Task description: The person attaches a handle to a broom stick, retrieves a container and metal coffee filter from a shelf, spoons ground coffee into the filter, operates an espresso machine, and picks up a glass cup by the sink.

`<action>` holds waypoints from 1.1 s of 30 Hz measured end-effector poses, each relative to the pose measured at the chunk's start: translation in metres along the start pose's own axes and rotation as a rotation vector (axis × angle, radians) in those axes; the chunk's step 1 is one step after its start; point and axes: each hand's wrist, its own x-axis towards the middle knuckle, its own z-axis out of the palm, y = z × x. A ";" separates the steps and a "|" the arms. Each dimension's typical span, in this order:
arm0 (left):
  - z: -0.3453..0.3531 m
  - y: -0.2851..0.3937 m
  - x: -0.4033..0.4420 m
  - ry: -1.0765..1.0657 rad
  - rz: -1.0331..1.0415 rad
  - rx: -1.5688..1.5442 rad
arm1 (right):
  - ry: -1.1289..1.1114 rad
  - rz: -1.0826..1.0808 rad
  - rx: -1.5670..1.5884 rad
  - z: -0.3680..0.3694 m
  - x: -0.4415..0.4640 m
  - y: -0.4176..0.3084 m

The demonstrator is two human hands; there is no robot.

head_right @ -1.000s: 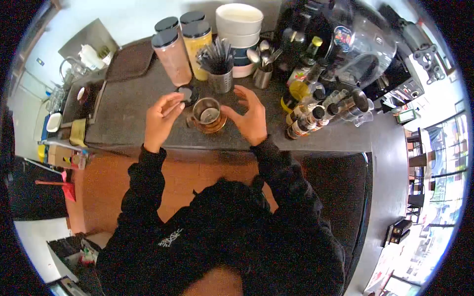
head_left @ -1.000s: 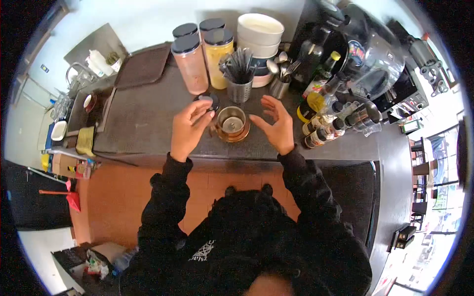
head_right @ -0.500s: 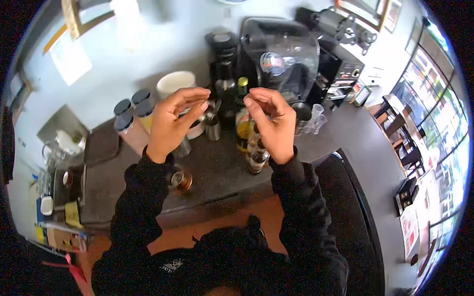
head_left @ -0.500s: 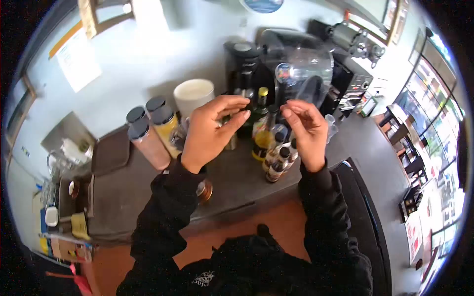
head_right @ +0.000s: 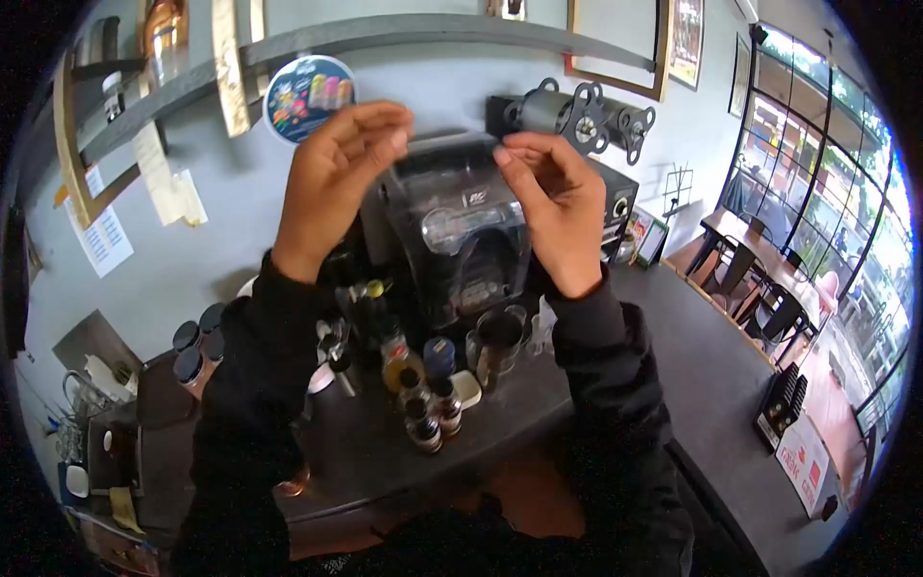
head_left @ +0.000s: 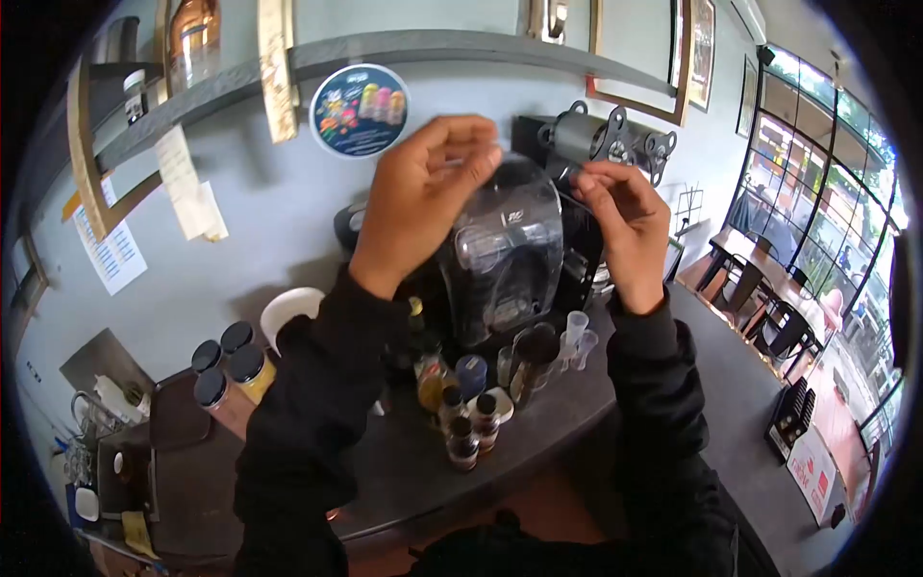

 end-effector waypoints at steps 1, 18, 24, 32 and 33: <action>0.005 -0.007 0.018 0.013 0.037 0.021 | -0.020 -0.025 0.025 -0.008 0.015 0.010; 0.033 -0.141 0.303 0.219 0.186 0.902 | 0.113 -0.310 -0.401 -0.051 0.284 0.141; 0.035 -0.163 0.344 0.077 -0.018 1.224 | 0.063 -0.147 -0.538 -0.034 0.327 0.156; 0.040 -0.143 0.304 0.071 0.123 1.067 | 0.057 -0.245 -0.668 -0.023 0.342 0.172; 0.036 -0.148 0.301 0.021 0.323 1.004 | 0.034 -0.214 -0.557 -0.025 0.337 0.167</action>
